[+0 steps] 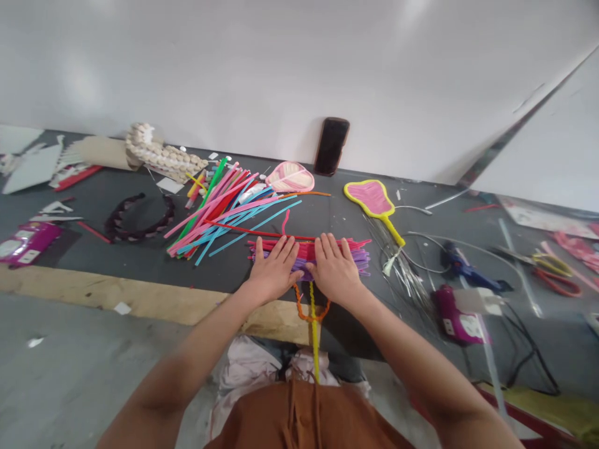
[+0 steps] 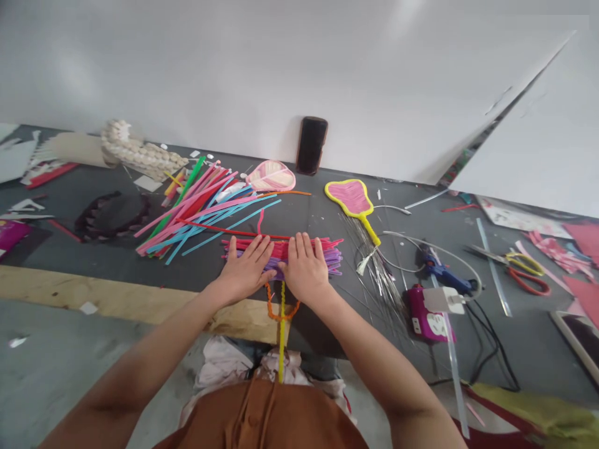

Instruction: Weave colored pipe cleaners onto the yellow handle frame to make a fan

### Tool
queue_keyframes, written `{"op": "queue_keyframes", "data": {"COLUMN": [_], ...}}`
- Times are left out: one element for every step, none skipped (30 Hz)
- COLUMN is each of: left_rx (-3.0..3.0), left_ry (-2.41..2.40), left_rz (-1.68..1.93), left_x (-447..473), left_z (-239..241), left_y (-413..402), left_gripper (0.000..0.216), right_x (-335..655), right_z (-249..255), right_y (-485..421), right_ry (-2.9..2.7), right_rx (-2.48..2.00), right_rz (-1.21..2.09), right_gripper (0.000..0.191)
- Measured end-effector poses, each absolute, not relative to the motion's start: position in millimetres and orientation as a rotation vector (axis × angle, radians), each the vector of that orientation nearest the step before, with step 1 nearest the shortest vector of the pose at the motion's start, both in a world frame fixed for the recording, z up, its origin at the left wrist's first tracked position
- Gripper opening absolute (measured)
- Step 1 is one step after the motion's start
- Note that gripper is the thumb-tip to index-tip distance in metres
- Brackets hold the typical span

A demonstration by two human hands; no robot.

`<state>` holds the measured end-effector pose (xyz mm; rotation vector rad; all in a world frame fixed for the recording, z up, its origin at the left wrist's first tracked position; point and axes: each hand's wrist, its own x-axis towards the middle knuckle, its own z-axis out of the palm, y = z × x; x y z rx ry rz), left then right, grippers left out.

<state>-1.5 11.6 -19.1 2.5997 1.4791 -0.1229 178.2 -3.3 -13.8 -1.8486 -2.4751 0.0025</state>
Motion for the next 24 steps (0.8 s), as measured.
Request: {"op": "queue_keyframes", "data": {"left_rx": [2.603,2.604,2.604,2.604,2.605,2.606,2.607,2.608,2.611,2.613,2.618,2.623,2.629,2.634,2.636,2.638,2.64,2.644,2.652,2.664,2.681,2.699,2.714,2.725], "left_ry": [1.478,1.476,1.474,1.472,1.471,1.473,1.476,1.48,1.483,1.486,1.485,1.478,1.469,1.463,1.464,1.474,1.492,1.515,1.534,1.541,1.536,1.522,1.5,1.475], "left_rz": [-0.109,-0.099,-0.09,-0.08,-0.071,-0.062,-0.053,-0.046,-0.04,-0.035,-0.029,-0.023,-0.018,-0.012,-0.007,0.0,0.009,0.023,0.04,0.057,0.072,0.083,0.087,0.084], "left_x": [-2,-2,-2,-2,-2,-2,-2,-1,-1,-1,-2,-3,-4,-5,-7,-9,-10,-11,-10,-9,-6,-3,0,3], "left_z": [-20,-20,-20,-21,-21,-21,-21,-22,-22,-22,-22,-22,-22,-22,-20,-19,-16,-13,-10,-7,-5,-2,0,2], "left_y": [11,10,10,9,9,9,8,8,8,8,8,8,9,9,9,10,10,10,11,11,12,13,14,16], "left_gripper": [0.06,0.06,0.06,0.061,0.062,0.062,0.062,0.062,0.062,0.062,0.062,0.063,0.063,0.064,0.064,0.065,0.064,0.063,0.061,0.057,0.054,0.05,0.048,0.045], "right_x": [176,175,175,177,179,181,182,184,184,185,184,184,183,183,183,182,182,182,182,182,182,182,182,182], "right_z": [-17,-20,-24,-28,-31,-34,-35,-37,-37,-37,-38,-38,-38,-38,-39,-39,-39,-40,-40,-40,-40,-39,-39,-39], "right_y": [-2,-2,-1,-1,0,0,0,0,0,0,0,-1,-1,-1,-1,-1,-1,-2,-2,-2,-2,-2,-2,-2], "right_ry": [-2.479,-2.479,-2.477,-2.478,-2.479,-2.482,-2.486,-2.488,-2.488,-2.488,-2.487,-2.484,-2.479,-2.471,-2.461,-2.452,-2.443,-2.438,-2.435,-2.433,-2.431,-2.429,-2.426,-2.423], "right_rx": [-1.84,-1.833,-1.827,-1.818,-1.808,-1.797,-1.787,-1.782,-1.781,-1.782,-1.784,-1.785,-1.787,-1.788,-1.79,-1.791,-1.792,-1.79,-1.786,-1.782,-1.778,-1.774,-1.77,-1.766], "right_rz": [0.023,0.036,0.041,0.04,0.035,0.029,0.026,0.026,0.027,0.031,0.035,0.039,0.041,0.041,0.038,0.032,0.025,0.02,0.016,0.016,0.019,0.023,0.027,0.032], "right_gripper": [0.063,0.064,0.065,0.066,0.066,0.067,0.067,0.068,0.068,0.069,0.069,0.07,0.07,0.07,0.07,0.07,0.07,0.07,0.069,0.069,0.069,0.068,0.068,0.069]}}
